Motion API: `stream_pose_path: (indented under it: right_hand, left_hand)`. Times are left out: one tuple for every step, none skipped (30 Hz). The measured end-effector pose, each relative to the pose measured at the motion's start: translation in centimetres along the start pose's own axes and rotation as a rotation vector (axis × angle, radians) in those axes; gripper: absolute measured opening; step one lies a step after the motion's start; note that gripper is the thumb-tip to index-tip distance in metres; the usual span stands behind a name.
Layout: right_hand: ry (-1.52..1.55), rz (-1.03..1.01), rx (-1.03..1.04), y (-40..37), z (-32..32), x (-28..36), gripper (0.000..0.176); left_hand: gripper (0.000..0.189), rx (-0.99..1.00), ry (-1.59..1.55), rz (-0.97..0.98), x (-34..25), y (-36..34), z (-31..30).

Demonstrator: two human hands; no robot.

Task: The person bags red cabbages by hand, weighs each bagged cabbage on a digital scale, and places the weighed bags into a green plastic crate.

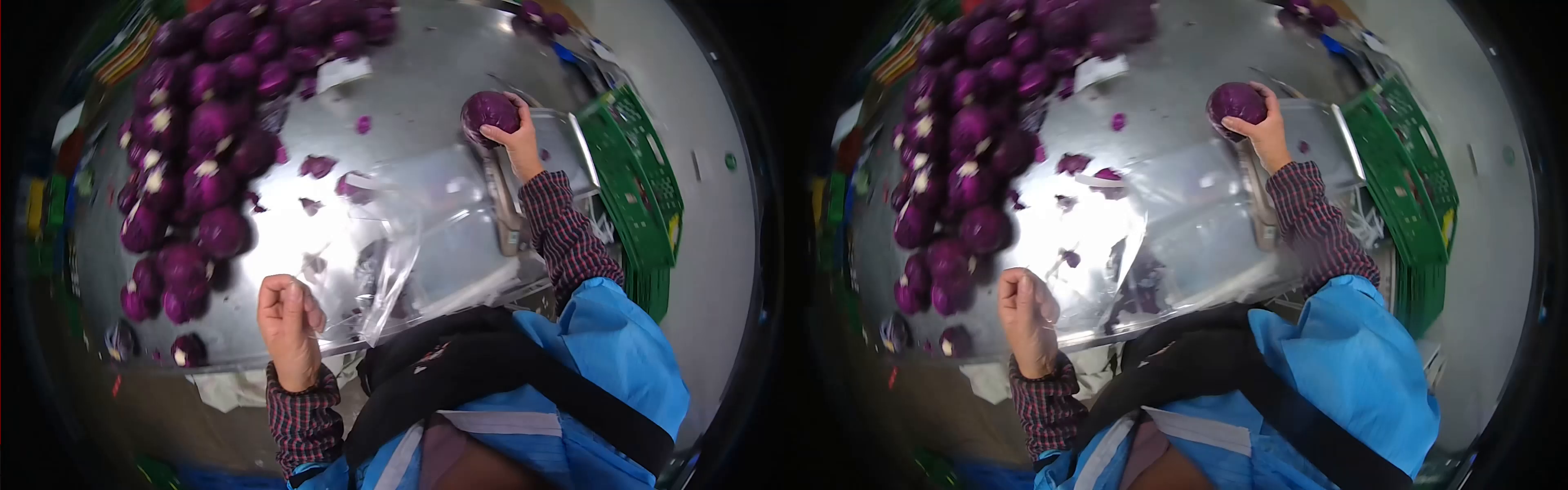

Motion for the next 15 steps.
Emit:
stream_pose_path:
  right_hand:
    - [-0.013, 0.001, -0.041, 0.2, -3.2, -1.7, 0.082]
    - [-0.187, -0.043, -0.122, 0.3, -6.1, -3.4, 0.084]
    - [-0.356, -0.081, -0.196, 0.1, -8.3, -4.1, 0.086]
    - [-0.418, -0.072, -0.21, -0.4, -9.9, -5.2, 0.089]
    - [-0.411, -0.057, -0.231, -0.6, -11.3, -5.9, 0.089]
    - [-0.315, -0.036, -0.193, -0.3, -12.2, -6.7, 0.089]
    - [-0.219, -0.012, -0.151, -0.1, -13.1, -7.5, 0.09]
    - [-0.213, -0.003, -0.087, -0.1, -13.9, -7.3, 0.089]
    - [-0.2, 0.014, -0.098, -0.5, -15.1, -7.0, 0.089]
    - [-0.212, 0.034, -0.121, -0.6, -16.2, -6.3, 0.089]
    - [-0.23, 0.057, -0.14, -0.6, -17.3, -5.5, 0.089]
    - [-0.216, 0.008, -0.185, -0.7, -18.6, -5.0, 0.079]
    - [-0.212, 0.02, -0.186, -0.6, -19.8, -4.3, 0.079]
    - [-0.135, -0.05, -0.164, -0.8, -20.8, -3.0, 0.073]
    - [-0.059, -0.117, -0.145, -1.1, -21.7, -1.7, 0.066]
  left_hand:
    - [0.012, 0.013, 0.058, 0.029, 0.1, 0.5, 1.5]
    - [0.013, 0.042, 0.105, 0.033, 0.4, 1.1, 2.9]
    - [0.013, 0.068, 0.123, 0.025, 0.9, 1.7, 4.5]
    - [0.013, 0.075, 0.172, 0.046, 1.4, 2.1, 5.9]
    - [0.013, 0.079, 0.221, 0.065, 1.9, 2.5, 7.2]
    - [0.013, 0.099, 0.259, 0.077, 2.5, 3.0, 8.3]
    - [0.013, 0.101, 0.28, 0.069, 3.1, 3.5, 9.4]
    - [0.013, 0.114, 0.323, 0.091, 3.6, 3.8, 10.4]
    - [0.013, 0.126, 0.363, 0.114, 4.1, 4.1, 11.2]
    - [0.013, 0.128, 0.374, 0.116, 4.8, 4.4, 11.7]
    - [0.013, 0.126, 0.388, 0.106, 4.9, 4.5, 12.7]
    - [0.015, 0.121, 0.418, 0.157, 5.2, 4.6, 13.8]
    - [0.019, 0.116, 0.445, 0.205, 5.6, 4.6, 14.7]
    - [0.025, 0.114, 0.451, 0.175, 6.1, 4.8, 15.0]
    - [0.025, 0.12, 0.457, 0.198, 6.5, 4.8, 15.6]
Point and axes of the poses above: each hand's wrist, its own y-axis towards the middle knuckle, its own z-axis out of the palm, x = y × z, the point moved 3 cm from there along y, towards the middle knuckle, and after that the axes turned 6 degrees about -z, right-handed, at the moved point
